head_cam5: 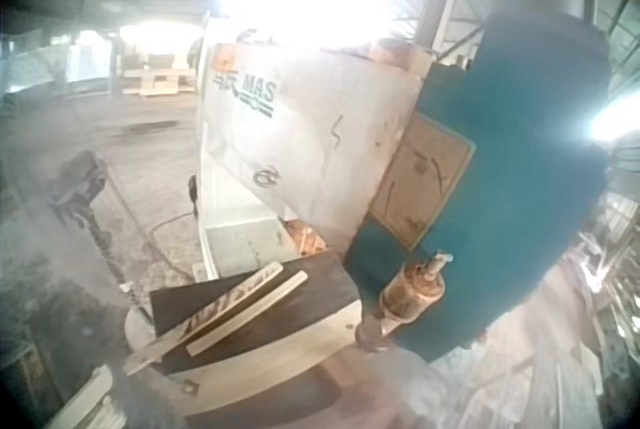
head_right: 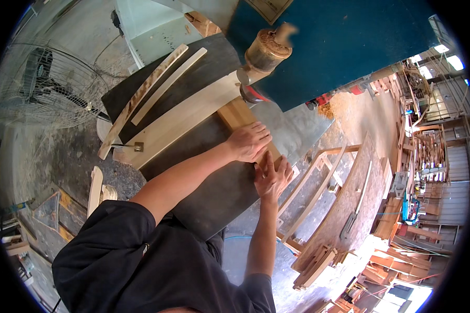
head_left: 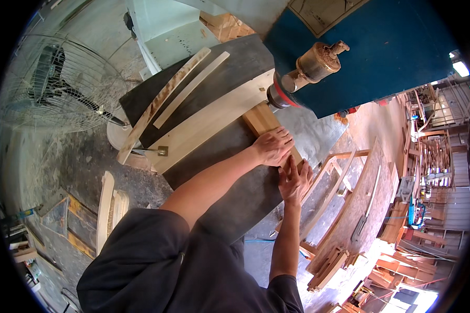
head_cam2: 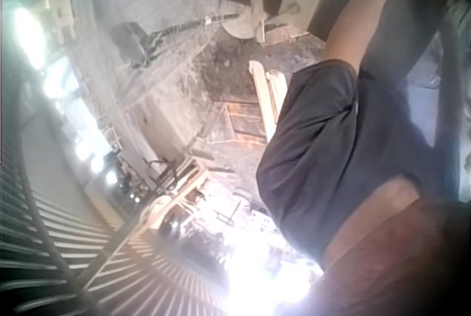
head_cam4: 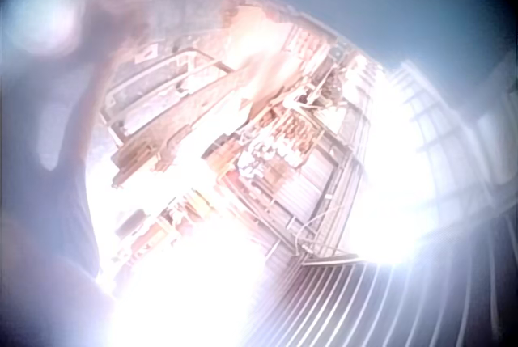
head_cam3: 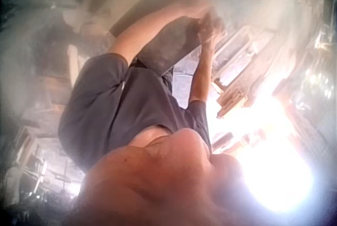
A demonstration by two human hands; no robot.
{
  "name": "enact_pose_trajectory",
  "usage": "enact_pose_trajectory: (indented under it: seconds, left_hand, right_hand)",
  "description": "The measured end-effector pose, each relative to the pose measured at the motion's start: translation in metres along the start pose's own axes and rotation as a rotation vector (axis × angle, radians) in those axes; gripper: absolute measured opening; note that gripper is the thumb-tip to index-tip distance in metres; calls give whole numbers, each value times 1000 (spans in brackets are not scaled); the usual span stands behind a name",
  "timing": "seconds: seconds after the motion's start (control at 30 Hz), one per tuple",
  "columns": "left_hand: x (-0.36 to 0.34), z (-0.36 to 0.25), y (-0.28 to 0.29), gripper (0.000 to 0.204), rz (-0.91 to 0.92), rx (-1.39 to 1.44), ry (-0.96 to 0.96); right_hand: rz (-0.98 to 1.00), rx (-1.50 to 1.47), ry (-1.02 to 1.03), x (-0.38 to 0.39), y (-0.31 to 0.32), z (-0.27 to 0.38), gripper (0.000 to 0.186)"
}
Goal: The person uses a vertical spindle sander to smooth the edges of small rectangular wooden pieces. They handle the wood by hand, pressing it against the rotating spindle to shape the corners. The person occasionally inspects the pieces and applies glue from a bottle to the edges before continuing to sand.
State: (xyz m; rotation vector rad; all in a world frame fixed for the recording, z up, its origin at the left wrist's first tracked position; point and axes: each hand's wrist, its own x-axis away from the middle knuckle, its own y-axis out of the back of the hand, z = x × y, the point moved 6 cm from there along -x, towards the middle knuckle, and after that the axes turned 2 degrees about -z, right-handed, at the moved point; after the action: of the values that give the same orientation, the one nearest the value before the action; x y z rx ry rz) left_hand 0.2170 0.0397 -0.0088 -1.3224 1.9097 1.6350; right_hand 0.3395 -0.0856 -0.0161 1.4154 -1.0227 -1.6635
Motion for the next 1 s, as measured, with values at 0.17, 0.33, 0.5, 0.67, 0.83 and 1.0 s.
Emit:
enact_pose_trajectory:
  seconds: [0.17,0.33,0.5,0.67,0.83,1.0]
  left_hand:
    - [-2,2,-3,22,35,-11,11]
    - [-1,5,-15,36,216,9,65]
    - [-3,3,-6,29,72,-21,28]
    - [-3,3,-1,31,52,-47,46]
    - [-4,6,-5,28,55,-30,46]
    - [-6,8,-10,27,81,-38,44]
  right_hand:
    - [-8,2,0,-1,-3,-3,66]
    - [6,8,-1,-2,-4,-4,67]
    - [14,6,-2,-4,-4,-4,68]
    - [20,40,15,-5,1,0,60]
    - [16,41,11,-6,2,1,59]
    - [12,16,9,-8,-3,-4,65]
